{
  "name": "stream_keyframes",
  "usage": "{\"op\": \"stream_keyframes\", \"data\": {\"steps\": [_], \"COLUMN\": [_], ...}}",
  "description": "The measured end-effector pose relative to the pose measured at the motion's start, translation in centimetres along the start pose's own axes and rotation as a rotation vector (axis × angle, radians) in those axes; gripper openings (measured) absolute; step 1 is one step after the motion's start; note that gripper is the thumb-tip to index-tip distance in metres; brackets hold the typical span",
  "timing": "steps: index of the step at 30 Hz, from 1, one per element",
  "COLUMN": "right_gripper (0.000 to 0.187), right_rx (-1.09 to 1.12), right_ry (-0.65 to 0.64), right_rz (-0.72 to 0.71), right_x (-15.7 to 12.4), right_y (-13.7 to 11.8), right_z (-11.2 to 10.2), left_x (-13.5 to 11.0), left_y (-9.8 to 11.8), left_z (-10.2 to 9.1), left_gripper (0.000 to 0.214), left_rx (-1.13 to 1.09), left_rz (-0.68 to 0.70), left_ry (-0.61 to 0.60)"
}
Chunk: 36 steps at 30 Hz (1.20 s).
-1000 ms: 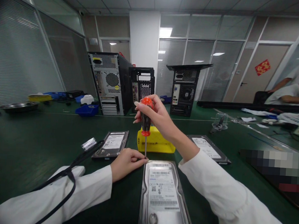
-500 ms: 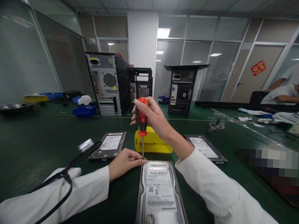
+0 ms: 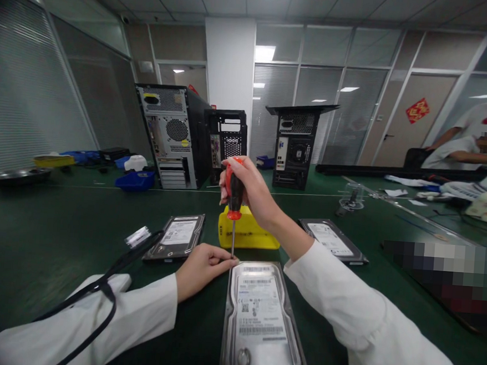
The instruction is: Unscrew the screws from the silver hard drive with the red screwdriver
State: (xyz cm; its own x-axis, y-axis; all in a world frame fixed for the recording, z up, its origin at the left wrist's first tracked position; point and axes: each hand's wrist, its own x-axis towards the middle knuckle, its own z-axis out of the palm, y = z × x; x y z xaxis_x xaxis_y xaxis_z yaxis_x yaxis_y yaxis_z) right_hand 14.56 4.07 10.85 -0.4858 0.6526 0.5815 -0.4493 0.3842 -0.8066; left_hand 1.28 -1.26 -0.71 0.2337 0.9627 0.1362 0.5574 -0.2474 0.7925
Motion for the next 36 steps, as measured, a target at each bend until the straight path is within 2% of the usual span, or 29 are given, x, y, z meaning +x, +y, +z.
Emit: {"op": "stream_keyframes", "data": {"steps": [5, 16, 20, 29, 33, 36], "right_gripper": [0.026, 0.023, 0.035, 0.029, 0.027, 0.028], "right_rx": [-0.018, 0.001, 0.023, -0.038, -0.031, -0.015], "right_ry": [0.044, -0.037, -0.05, 0.028, -0.001, -0.075], "right_rz": [-0.013, 0.002, 0.045, 0.002, -0.013, 0.04], "right_x": [-0.16, -0.16, -0.04, -0.13, -0.25, -0.38], "right_y": [-0.17, -0.4, -0.52, -0.38, -0.53, -0.84], "right_z": [-0.09, 0.21, 0.1, -0.08, 0.02, 0.21], "left_x": [0.1, 0.11, 0.13, 0.07, 0.09, 0.08], "left_y": [-0.05, -0.09, -0.16, -0.12, -0.17, -0.12], "left_z": [-0.04, 0.14, 0.13, 0.07, 0.06, -0.01], "left_gripper": [0.035, 0.036, 0.038, 0.041, 0.041, 0.039], "left_rx": [0.011, 0.025, 0.023, 0.015, 0.021, 0.026], "left_rz": [0.025, 0.042, 0.042, 0.047, 0.055, 0.062], "left_ry": [-0.023, -0.034, -0.041, -0.039, -0.036, -0.033]}}
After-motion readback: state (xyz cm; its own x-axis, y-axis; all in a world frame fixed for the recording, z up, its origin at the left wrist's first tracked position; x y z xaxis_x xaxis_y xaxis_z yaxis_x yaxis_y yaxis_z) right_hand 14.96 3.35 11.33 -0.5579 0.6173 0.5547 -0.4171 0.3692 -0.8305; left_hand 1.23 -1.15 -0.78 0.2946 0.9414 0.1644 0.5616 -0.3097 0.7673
